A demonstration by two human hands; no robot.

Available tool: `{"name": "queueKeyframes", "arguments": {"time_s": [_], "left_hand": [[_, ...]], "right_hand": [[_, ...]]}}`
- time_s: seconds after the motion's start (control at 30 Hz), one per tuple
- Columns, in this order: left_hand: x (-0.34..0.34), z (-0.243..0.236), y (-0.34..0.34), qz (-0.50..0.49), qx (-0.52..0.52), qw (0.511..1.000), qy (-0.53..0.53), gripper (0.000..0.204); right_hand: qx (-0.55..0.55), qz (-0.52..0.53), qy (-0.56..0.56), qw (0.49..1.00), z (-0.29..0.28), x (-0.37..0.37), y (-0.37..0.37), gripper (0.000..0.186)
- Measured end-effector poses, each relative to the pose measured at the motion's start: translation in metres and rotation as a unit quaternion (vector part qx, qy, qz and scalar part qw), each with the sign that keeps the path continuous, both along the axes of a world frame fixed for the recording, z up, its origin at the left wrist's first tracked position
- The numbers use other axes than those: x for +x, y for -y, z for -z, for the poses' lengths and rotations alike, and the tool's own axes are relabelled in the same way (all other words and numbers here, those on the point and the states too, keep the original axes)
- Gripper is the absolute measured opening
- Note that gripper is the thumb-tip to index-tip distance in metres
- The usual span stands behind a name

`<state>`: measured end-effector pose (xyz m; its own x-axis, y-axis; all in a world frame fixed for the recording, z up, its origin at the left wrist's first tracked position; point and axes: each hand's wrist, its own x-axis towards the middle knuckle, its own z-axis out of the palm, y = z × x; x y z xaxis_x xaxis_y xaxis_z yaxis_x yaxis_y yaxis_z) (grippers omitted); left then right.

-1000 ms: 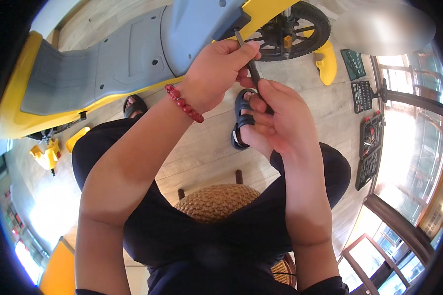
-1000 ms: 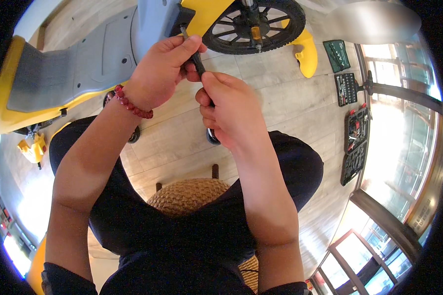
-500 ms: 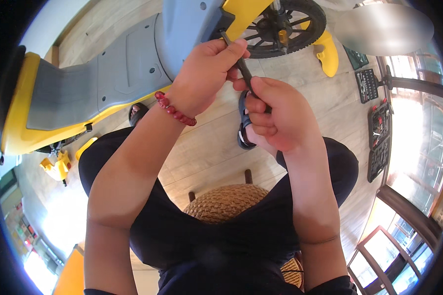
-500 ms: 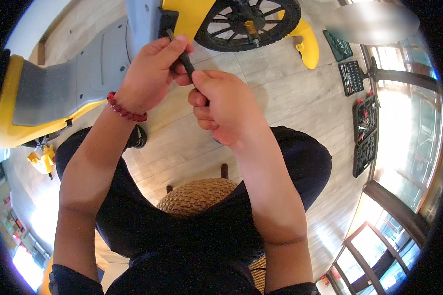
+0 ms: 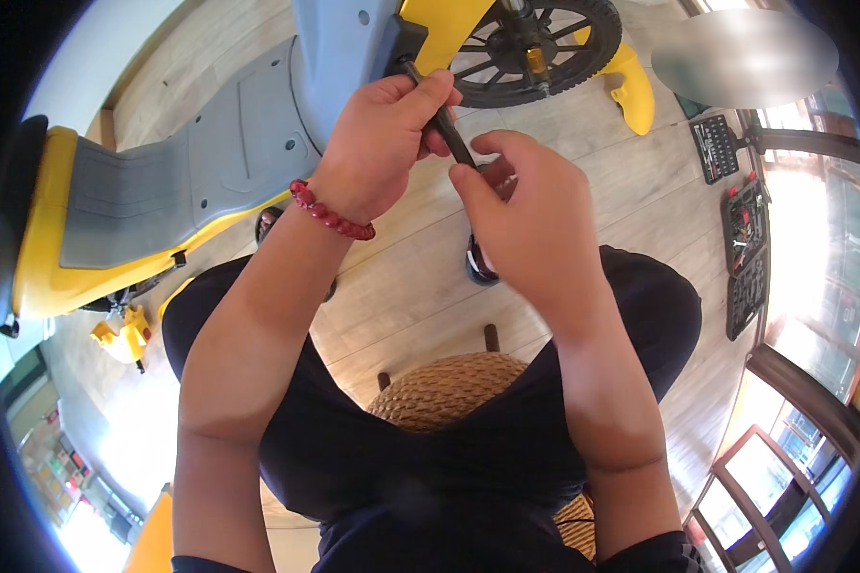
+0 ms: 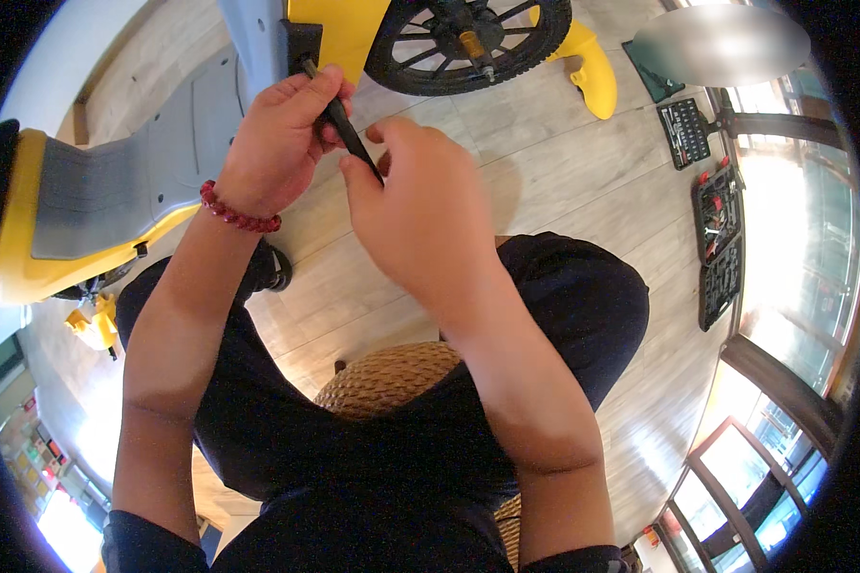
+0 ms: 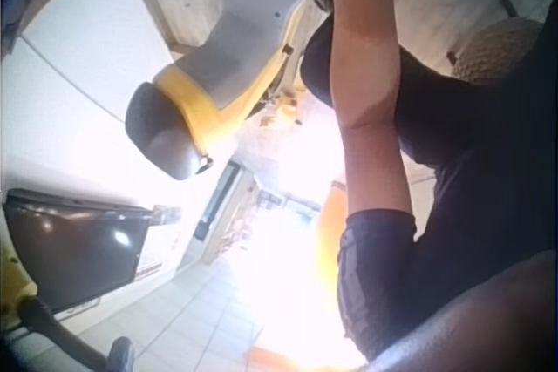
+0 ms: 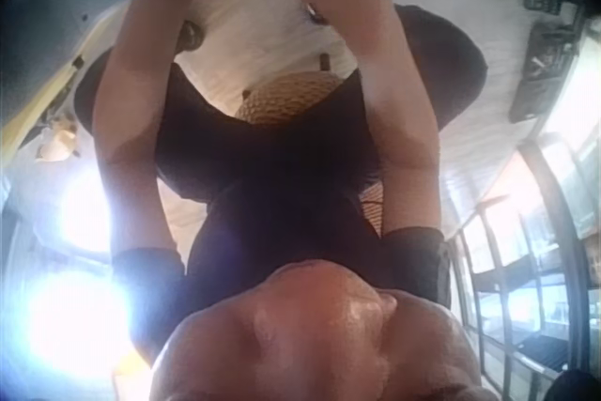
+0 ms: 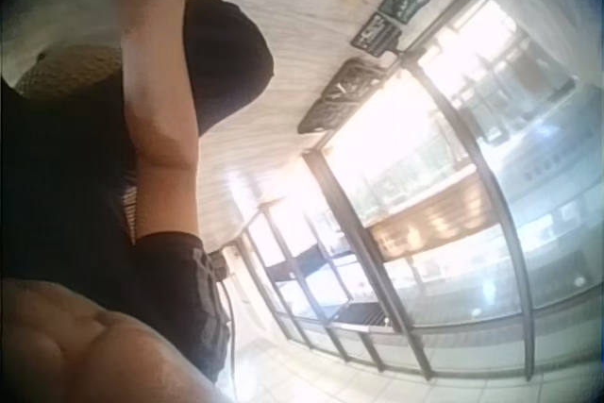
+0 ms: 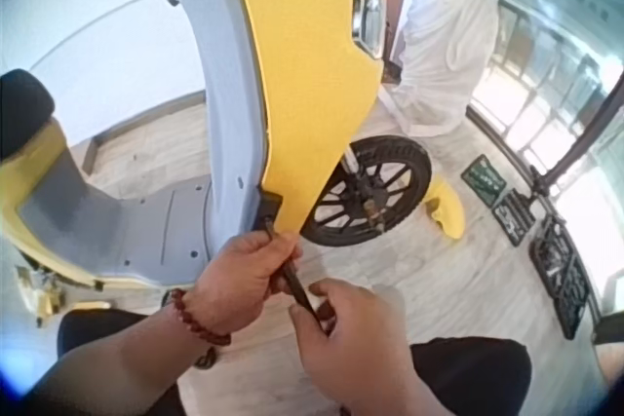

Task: Using tools to remove or fasten panels on a yellow electric scooter.

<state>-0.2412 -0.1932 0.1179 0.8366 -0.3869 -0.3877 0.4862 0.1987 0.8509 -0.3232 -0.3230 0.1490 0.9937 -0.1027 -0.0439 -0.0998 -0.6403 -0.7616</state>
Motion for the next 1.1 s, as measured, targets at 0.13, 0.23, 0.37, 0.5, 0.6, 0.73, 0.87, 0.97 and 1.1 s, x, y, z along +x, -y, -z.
{"name": "queueKeyframes", "arguments": {"time_s": [0.13, 0.23, 0.37, 0.5, 0.6, 0.73, 0.87, 0.97, 1.1], "left_hand": [[0.0, 0.002, -0.002, 0.001, 0.0, 1.0, -0.01, 0.026], [0.0, -0.002, -0.001, 0.004, -0.007, 1.0, -0.013, 0.026], [0.001, 0.001, 0.0, -0.005, -0.008, 1.0, -0.001, 0.026], [0.0, 0.002, -0.001, 0.001, -0.072, 0.997, -0.01, 0.025], [0.0, 0.008, -0.002, 0.021, -0.11, 0.994, -0.007, 0.025], [0.001, 0.006, -0.001, 0.01, -0.083, 0.996, -0.008, 0.025], [0.001, 0.007, -0.002, 0.009, -0.091, 0.996, -0.01, 0.025], [0.002, 0.005, -0.002, 0.015, -0.136, 0.99, -0.022, 0.023], [0.004, 0.011, -0.005, 0.023, -0.12, 0.993, -0.004, 0.022]], "right_hand": [[-0.168, -0.02, 0.073, 0.983, -0.001, -0.008, -0.015, 0.016], [-0.256, -0.006, 0.163, 0.953, 0.017, -0.006, -0.017, 0.019], [-0.032, 0.058, 0.032, 0.997, 0.013, 0.007, -0.011, 0.017], [0.333, 0.129, -0.179, 0.917, 0.008, 0.014, 0.001, 0.023], [0.583, 0.174, -0.251, 0.753, 0.008, 0.016, 0.006, 0.028], [0.145, 0.024, -0.056, 0.988, 0.005, 0.004, -0.001, 0.029], [0.339, 0.036, -0.119, 0.933, 0.01, 0.004, 0.007, 0.025], [0.706, 0.068, -0.288, 0.644, 0.014, 0.008, 0.02, 0.024], [0.433, 0.107, -0.228, 0.866, -0.003, 0.008, 0.002, 0.016]]}}
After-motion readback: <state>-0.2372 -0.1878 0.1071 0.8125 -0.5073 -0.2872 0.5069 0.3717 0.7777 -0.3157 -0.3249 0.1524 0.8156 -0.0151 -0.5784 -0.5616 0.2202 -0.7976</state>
